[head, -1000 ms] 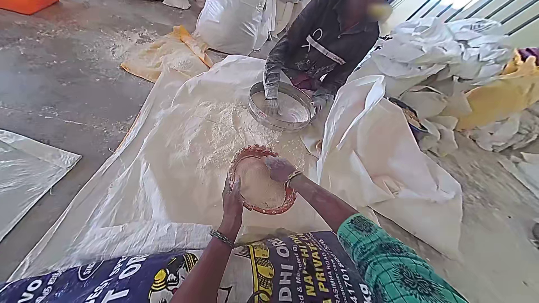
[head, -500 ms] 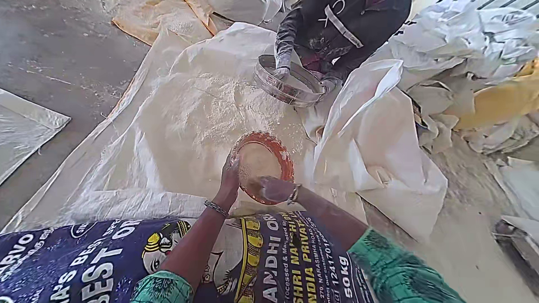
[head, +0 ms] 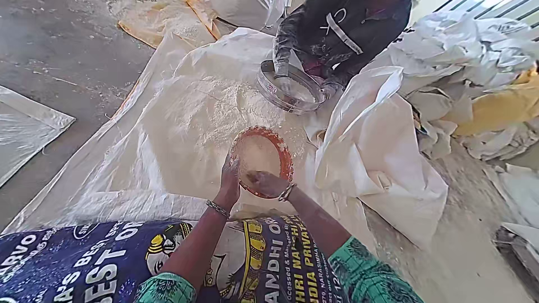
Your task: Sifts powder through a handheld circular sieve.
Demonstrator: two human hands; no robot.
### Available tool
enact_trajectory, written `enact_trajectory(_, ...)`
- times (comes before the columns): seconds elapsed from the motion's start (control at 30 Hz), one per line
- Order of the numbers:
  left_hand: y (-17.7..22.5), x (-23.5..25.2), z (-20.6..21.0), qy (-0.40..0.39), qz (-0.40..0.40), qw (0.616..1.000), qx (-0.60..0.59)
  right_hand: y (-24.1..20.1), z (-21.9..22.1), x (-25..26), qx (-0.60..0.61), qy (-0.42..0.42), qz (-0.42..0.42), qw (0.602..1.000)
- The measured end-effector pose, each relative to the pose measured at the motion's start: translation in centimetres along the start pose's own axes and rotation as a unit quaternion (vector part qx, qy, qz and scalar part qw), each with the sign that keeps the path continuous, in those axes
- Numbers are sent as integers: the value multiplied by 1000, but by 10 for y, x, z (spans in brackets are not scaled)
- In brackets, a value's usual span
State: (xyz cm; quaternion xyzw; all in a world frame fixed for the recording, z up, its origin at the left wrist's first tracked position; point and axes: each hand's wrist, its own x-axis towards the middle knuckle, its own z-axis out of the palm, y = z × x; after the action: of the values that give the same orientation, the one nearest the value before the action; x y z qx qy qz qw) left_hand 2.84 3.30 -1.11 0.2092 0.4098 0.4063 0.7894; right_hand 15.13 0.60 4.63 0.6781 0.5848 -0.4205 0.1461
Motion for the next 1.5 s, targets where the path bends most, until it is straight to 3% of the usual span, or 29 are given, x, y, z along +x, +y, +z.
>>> enact_trajectory(0.07, -7, -5, 1, -19, 5, 999, 37, -20, 7, 8, 50, 63, -22, 997)
enact_trajectory(0.17, -8, -11, -2, -37, 16, 997, 64, -28, -14, 29, 56, 161, 45, 984)
enact_trajectory(0.23, -8, -15, -3, -18, 8, 999, 46, -12, -29, 30, 39, 162, 98, 981)
enact_trajectory(0.3, -4, -11, -2, 4, 11, 999, 31, 7, -34, 19, 20, 146, 84, 985)
enact_trajectory(0.43, -1, -4, 5, -2, 14, 1000, 20, 38, -29, 3, 54, 305, 56, 949)
enact_trajectory(0.57, -3, -12, 6, -41, 42, 997, 51, 13, -35, 22, 134, 245, 142, 950)
enact_trajectory(0.63, -1, -12, 0, -51, 49, 996, 58, -14, -28, 29, 135, 214, 87, 964)
enact_trajectory(0.7, 2, -10, -4, -48, 48, 996, 62, -24, -10, 33, 99, 203, -29, 974)
enact_trajectory(0.87, -2, -10, -3, -51, 49, 995, 69, 1, 12, -17, -40, 170, -170, 970)
enact_trajectory(0.93, -5, -8, 0, -40, 43, 996, 67, 21, 11, -28, -92, 147, -189, 967)
enact_trajectory(1.03, -3, -5, -3, -26, 35, 997, 64, 36, -5, -25, -132, 152, -127, 971)
enact_trajectory(1.1, 0, -8, -2, -37, 31, 996, 72, 35, -11, -11, -180, 243, -176, 937)
enact_trajectory(1.13, 0, -9, 0, -48, 31, 995, 78, 34, -14, 3, -219, 296, -243, 897)
enact_trajectory(1.2, -2, -8, 1, -67, 47, 993, 86, 26, -27, 29, -304, 321, -305, 844)
enact_trajectory(1.23, -3, -8, 0, -71, 57, 992, 90, 23, -36, 38, -333, 283, -272, 857)
enact_trajectory(1.3, 0, -7, -1, -49, 67, 993, 84, 22, -56, 44, -310, 174, -109, 928)
enact_trajectory(1.37, 7, -7, 2, -4, 72, 996, 53, 34, -70, 41, -248, 155, 20, 956)
enact_trajectory(1.43, 10, -7, 8, 29, 83, 996, 27, 40, -66, 29, -185, 140, 78, 970)
enact_trajectory(1.5, 9, -6, 7, 48, 81, 995, 17, 30, -45, 14, -113, 117, 77, 984)
